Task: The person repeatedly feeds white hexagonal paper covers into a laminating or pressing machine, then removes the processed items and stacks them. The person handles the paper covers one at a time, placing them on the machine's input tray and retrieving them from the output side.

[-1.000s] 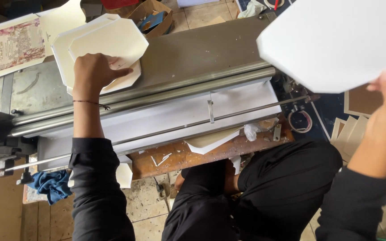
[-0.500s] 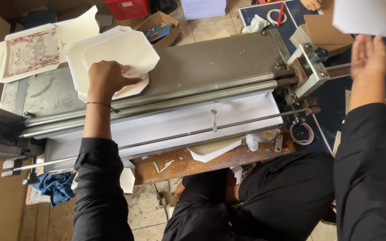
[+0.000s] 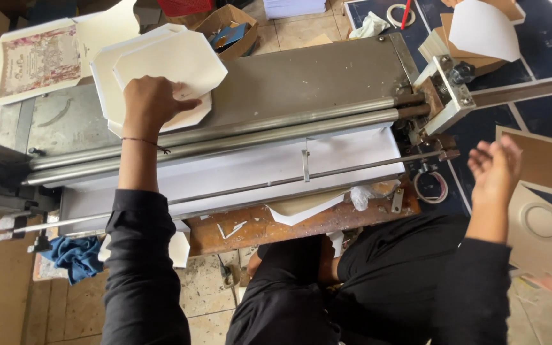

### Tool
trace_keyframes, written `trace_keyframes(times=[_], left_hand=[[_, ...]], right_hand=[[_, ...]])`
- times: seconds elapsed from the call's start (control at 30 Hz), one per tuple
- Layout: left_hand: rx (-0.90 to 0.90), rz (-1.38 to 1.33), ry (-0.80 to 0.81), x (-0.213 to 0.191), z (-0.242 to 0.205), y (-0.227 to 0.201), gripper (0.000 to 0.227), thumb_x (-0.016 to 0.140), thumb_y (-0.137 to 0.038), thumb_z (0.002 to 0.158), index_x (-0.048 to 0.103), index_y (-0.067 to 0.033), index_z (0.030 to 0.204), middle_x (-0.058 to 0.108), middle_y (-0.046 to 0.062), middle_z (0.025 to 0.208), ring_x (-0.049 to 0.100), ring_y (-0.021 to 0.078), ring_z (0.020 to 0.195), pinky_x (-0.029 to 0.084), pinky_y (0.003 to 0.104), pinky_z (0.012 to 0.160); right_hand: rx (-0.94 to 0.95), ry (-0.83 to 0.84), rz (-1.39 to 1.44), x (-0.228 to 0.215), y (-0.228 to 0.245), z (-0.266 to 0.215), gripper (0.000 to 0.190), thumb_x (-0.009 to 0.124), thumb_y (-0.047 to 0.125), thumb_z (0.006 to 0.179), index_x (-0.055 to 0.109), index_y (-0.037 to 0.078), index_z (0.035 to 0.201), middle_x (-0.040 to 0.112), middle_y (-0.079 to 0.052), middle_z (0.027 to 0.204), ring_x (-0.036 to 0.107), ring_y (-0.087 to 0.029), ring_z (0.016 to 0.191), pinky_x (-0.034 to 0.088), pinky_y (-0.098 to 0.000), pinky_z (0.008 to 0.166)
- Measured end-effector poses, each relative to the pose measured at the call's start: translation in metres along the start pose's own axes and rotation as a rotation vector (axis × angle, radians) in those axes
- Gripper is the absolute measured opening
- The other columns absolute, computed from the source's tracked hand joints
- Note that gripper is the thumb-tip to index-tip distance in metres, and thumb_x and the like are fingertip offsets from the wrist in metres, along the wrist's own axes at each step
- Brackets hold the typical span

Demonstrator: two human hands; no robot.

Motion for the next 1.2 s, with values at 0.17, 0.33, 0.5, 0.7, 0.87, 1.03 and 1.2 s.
trace_keyframes(times=[0.17,0.33,0.5,0.7,0.87,1.03,1.2], left_hand=[[-0.036,0.144,-0.072,0.011,0.015,-0.023,0.074,0.066,-0.075,0.106,0.060,-0.0146,0.063,0.049,-0.001,0.055,0.047,0.0186,0.049,0.032,0.032,0.046],[-0.032,0.203,-0.237,0.001,0.038,-0.108,0.020,0.063,-0.031,0.084,0.078,-0.0262,0.072,0.074,0.003,0.068,0.072,0.0284,0.059,0.042,0.036,0.048],[0.117,-0.007,-0.155,0.007,0.070,-0.202,0.065,0.054,-0.069,0.113,0.085,-0.0234,0.078,0.079,0.004,0.076,0.076,0.0282,0.070,0.048,0.052,0.095],[0.171,-0.161,-0.137,0.019,0.090,-0.225,0.067,0.057,-0.071,0.112,0.082,-0.0151,0.084,0.079,0.008,0.091,0.072,0.0363,0.094,0.050,0.056,0.091],[0.081,-0.215,0.148,0.003,0.068,-0.209,0.064,0.040,-0.074,0.108,0.077,-0.0277,0.132,0.066,0.019,0.145,0.039,0.0595,0.150,0.007,0.091,0.110],[0.156,-0.250,0.105,-0.013,0.034,-0.221,0.074,0.027,-0.075,0.111,0.077,-0.0252,0.134,0.077,0.013,0.131,0.031,0.0597,0.159,-0.014,0.096,0.106],[0.277,-0.205,-0.050,-0.021,0.010,-0.227,0.070,0.029,-0.073,0.115,0.081,-0.0289,0.129,0.084,0.011,0.089,0.045,0.0555,0.156,-0.011,0.091,0.112]], right_hand=[[0.004,0.040,-0.140,-0.015,-0.012,-0.055,0.032,0.066,0.022,0.111,0.060,0.020,0.143,0.076,-0.005,0.110,0.076,-0.013,0.089,0.063,-0.0251,0.082],[-0.012,0.021,-0.152,-0.022,-0.012,-0.063,0.033,0.064,0.021,0.110,0.061,0.017,0.143,0.076,-0.005,0.105,0.075,-0.011,0.084,0.063,-0.0221,0.081],[-0.042,0.019,-0.202,-0.021,-0.014,-0.060,0.028,0.062,0.022,0.113,0.060,0.017,0.141,0.076,-0.005,0.106,0.076,-0.012,0.085,0.064,-0.0235,0.081],[-0.031,0.003,-0.181,-0.021,-0.003,-0.073,0.027,0.062,0.021,0.112,0.064,0.016,0.138,0.077,-0.005,0.106,0.075,-0.014,0.087,0.064,-0.0260,0.084],[-0.079,-0.025,-0.176,-0.023,-0.009,-0.068,0.025,0.061,0.018,0.112,0.065,0.016,0.137,0.077,-0.006,0.104,0.076,-0.012,0.082,0.065,-0.0242,0.079],[-0.448,0.002,-0.358,-0.004,-0.002,-0.087,0.027,0.055,-0.003,0.116,0.060,0.003,0.142,0.073,-0.016,0.107,0.074,-0.020,0.085,0.063,-0.0271,0.077],[-0.760,0.199,-0.489,0.064,0.021,-0.153,0.023,0.057,-0.010,0.116,0.061,-0.005,0.138,0.072,-0.019,0.111,0.073,-0.026,0.087,0.059,-0.0327,0.084]])
Point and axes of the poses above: each hand's wrist, its own z-axis towards the middle knuckle, its own x-axis out of the palm, y = z × x, the point moved 4 cm from there along z, towards the middle knuckle
